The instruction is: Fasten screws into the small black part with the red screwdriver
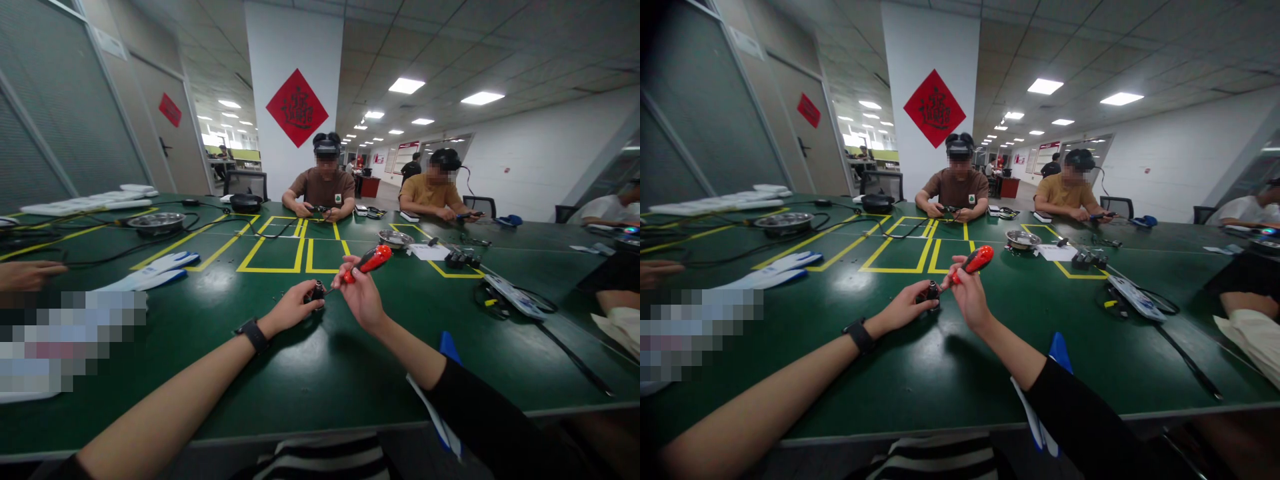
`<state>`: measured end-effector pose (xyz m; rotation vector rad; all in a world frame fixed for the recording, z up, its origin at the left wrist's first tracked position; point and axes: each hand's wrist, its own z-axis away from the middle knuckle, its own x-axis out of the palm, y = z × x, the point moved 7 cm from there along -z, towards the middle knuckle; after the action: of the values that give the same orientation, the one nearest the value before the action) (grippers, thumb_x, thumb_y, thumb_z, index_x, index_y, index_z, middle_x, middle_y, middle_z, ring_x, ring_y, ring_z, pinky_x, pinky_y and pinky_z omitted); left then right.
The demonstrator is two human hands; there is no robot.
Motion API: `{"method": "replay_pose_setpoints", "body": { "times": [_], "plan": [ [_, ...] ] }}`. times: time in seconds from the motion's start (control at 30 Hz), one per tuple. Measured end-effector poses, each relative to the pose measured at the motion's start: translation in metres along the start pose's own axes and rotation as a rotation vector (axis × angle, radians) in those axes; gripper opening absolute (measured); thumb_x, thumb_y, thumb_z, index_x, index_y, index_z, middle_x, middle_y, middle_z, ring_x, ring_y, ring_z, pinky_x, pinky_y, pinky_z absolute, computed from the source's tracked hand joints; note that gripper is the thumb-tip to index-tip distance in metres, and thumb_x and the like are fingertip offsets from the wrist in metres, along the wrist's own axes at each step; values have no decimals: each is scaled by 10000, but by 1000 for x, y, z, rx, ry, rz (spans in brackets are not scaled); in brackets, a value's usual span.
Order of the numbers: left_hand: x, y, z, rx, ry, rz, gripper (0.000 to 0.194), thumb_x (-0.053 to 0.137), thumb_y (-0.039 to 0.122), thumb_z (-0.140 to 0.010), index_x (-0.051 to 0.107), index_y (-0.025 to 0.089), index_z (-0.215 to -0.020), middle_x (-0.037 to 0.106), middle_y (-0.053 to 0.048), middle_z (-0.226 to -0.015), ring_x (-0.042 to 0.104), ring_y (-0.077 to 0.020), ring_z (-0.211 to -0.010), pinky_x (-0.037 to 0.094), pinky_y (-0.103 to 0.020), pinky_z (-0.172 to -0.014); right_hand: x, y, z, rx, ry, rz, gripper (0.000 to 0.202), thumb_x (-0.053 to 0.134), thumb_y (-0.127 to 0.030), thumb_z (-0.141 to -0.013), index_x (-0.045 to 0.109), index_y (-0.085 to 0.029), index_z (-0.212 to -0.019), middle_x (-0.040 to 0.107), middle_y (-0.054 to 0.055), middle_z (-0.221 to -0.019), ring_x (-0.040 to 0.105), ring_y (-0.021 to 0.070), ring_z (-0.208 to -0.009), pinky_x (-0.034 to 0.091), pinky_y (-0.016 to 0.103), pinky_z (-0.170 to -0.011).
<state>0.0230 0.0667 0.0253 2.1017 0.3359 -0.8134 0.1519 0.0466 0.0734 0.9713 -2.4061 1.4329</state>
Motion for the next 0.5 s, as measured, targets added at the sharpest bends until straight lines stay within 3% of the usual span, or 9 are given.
{"method": "replay_pose_setpoints", "body": {
  "times": [0.13,0.23,0.3,0.37,0.43,0.5],
  "plan": [
    [0,2,0,-8,-5,11,223,559,319,-774,563,175,-945,570,-9,-844,506,-150,-741,410,-257,-681,-1,-7,3,-75,44,187,253,446,-315,-856,481,-259,-1100,526,22,-1037,573,126,-793,469,331,-786],
    [-1,3,0,-18,-7,23,246,554,312,-773,566,173,-976,580,-23,-877,516,-162,-774,420,-274,-717,3,-15,4,-132,39,327,249,504,-307,-835,488,-246,-1076,490,49,-1193,578,145,-886,455,352,-854],
    [-1,3,0,-20,-7,23,251,555,311,-771,569,171,-979,581,-26,-876,517,-163,-776,422,-278,-724,4,-18,3,-147,28,352,194,529,-291,-823,494,-235,-1006,528,48,-1145,586,148,-876,452,363,-865],
    [-2,5,0,-16,-10,25,248,552,311,-774,570,171,-978,582,-25,-874,517,-161,-774,422,-276,-724,2,-17,2,-147,44,342,155,541,-290,-816,482,-237,-950,580,20,-963,587,140,-811,461,358,-846],
    [-2,5,0,-16,-14,27,243,550,311,-777,572,171,-974,583,-23,-865,516,-158,-764,421,-272,-714,-2,-13,2,-138,73,311,158,544,-294,-813,469,-247,-944,553,-16,-794,570,129,-743,472,334,-806],
    [-3,5,0,-19,-12,24,241,553,310,-775,574,172,-971,582,-22,-861,513,-156,-757,421,-269,-707,-4,-10,2,-125,79,258,174,515,-290,-825,463,-257,-988,519,-25,-767,554,122,-723,474,320,-781]
  ]
}}
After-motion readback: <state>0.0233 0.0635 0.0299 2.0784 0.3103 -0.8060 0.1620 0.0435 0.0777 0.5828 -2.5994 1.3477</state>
